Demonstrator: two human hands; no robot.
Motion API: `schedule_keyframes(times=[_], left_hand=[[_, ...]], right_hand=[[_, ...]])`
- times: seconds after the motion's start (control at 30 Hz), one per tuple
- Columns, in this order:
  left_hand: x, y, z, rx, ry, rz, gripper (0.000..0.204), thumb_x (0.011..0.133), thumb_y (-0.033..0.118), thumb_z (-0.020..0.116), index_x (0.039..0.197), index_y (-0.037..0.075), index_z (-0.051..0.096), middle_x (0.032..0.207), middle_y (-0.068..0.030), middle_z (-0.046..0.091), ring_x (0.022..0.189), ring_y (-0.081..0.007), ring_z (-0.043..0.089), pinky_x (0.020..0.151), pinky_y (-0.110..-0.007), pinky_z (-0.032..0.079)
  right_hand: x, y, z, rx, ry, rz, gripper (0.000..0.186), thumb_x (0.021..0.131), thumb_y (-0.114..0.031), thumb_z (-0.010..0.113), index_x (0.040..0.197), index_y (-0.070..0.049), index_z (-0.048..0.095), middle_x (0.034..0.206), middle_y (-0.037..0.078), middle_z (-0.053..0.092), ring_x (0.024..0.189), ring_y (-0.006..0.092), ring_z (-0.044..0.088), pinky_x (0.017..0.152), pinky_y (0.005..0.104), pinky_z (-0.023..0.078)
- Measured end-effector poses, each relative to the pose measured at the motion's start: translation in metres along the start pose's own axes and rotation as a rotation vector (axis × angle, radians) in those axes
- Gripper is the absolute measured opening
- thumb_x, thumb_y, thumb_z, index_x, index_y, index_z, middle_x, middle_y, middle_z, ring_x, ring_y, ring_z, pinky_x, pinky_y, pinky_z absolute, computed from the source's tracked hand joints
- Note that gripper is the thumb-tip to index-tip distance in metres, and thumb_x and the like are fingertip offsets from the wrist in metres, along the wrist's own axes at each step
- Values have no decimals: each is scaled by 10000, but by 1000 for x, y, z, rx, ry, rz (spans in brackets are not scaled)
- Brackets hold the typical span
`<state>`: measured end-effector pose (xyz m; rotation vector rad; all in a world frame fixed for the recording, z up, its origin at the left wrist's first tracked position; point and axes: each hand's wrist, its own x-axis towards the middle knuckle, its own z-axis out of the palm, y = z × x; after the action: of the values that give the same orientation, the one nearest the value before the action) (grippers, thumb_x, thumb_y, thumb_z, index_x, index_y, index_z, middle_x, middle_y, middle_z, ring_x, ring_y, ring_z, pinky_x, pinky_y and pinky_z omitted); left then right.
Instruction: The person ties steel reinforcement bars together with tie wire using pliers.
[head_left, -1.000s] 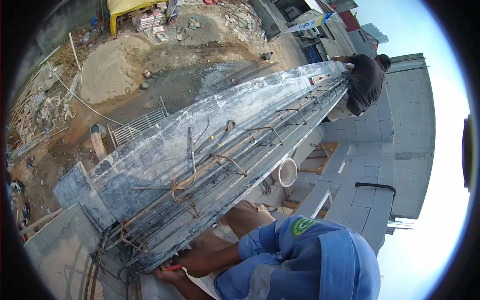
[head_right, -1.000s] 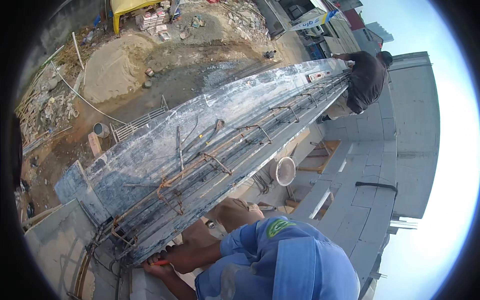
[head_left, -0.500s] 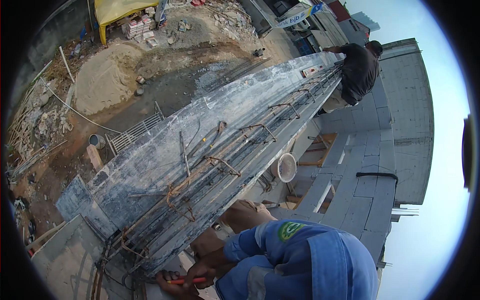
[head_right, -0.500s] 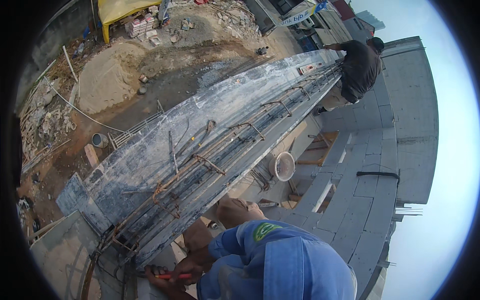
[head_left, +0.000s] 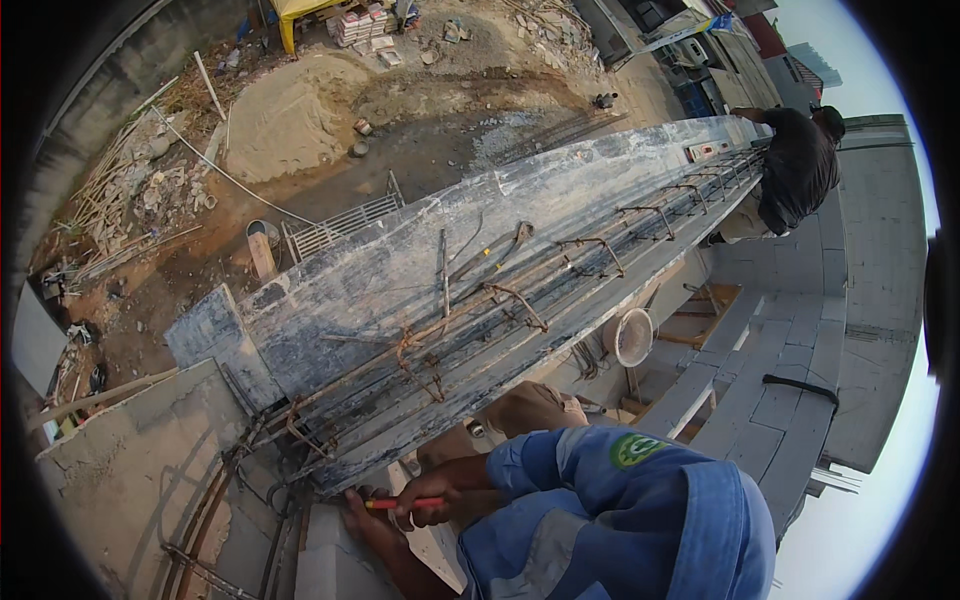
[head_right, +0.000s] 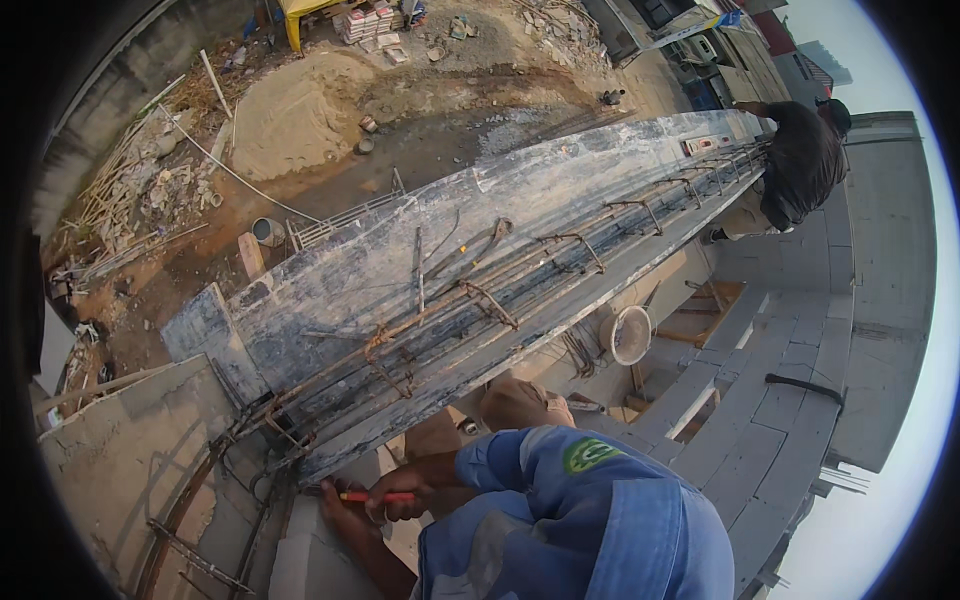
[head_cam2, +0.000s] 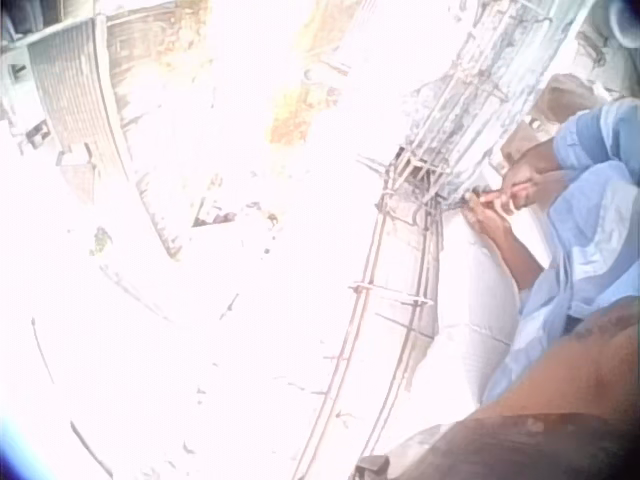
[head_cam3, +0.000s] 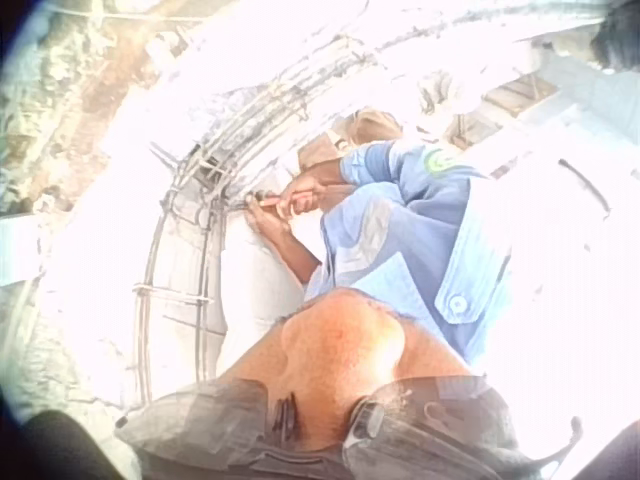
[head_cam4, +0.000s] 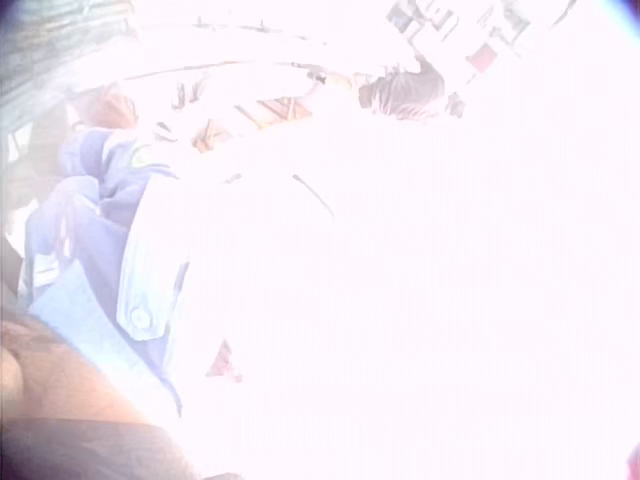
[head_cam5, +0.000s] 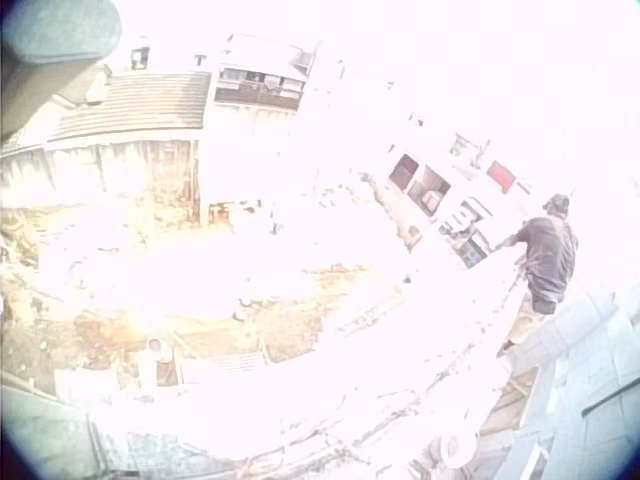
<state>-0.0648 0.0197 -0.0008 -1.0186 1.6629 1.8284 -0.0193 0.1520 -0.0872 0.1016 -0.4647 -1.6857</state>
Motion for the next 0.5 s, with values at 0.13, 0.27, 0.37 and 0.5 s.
schedule_keyframes(times=[0.13, 0.27, 0.37, 0.5], left_hand=[[-18, -15, 16, -46, -6, -115, 304, 969, 350, 591, 1040, 60, 534, 804, -23, 524, 707, -167, 579, 647, -344, 508], [-57, -10, 27, -222, -160, -63, 218, 977, 234, 582, 1075, 49, 522, 878, -57, 597, 787, -208, 650, 701, -357, 562], [-88, 7, 52, -133, -311, 97, 298, 961, 147, 592, 1186, 35, 431, 996, -121, 625, 863, -235, 670, 740, -354, 580], [-118, 11, 90, -69, -411, 247, 446, 950, 116, 605, 1250, 41, 284, 1102, -157, 586, 919, -240, 655, 779, -338, 578]], right_hand=[[-22, 34, 38, -396, 576, -90, 320, 842, -372, 709, 856, -70, 602, 620, -8, 547, 556, 117, 538, 515, 266, 430], [-48, 47, 100, -830, 737, -124, 371, 847, -420, 713, 890, -58, 643, 681, 2, 620, 598, 118, 592, 571, 267, 476], [-71, 58, 126, -1057, 893, -122, 374, 841, -424, 727, 886, -59, 658, 738, 26, 663, 662, 126, 630, 621, 274, 491], [-98, 87, 172, -1266, 1152, -358, 302, 865, -363, 673, 881, -65, 628, 634, 46, 627, 572, 161, 614, 558, 329, 476]])
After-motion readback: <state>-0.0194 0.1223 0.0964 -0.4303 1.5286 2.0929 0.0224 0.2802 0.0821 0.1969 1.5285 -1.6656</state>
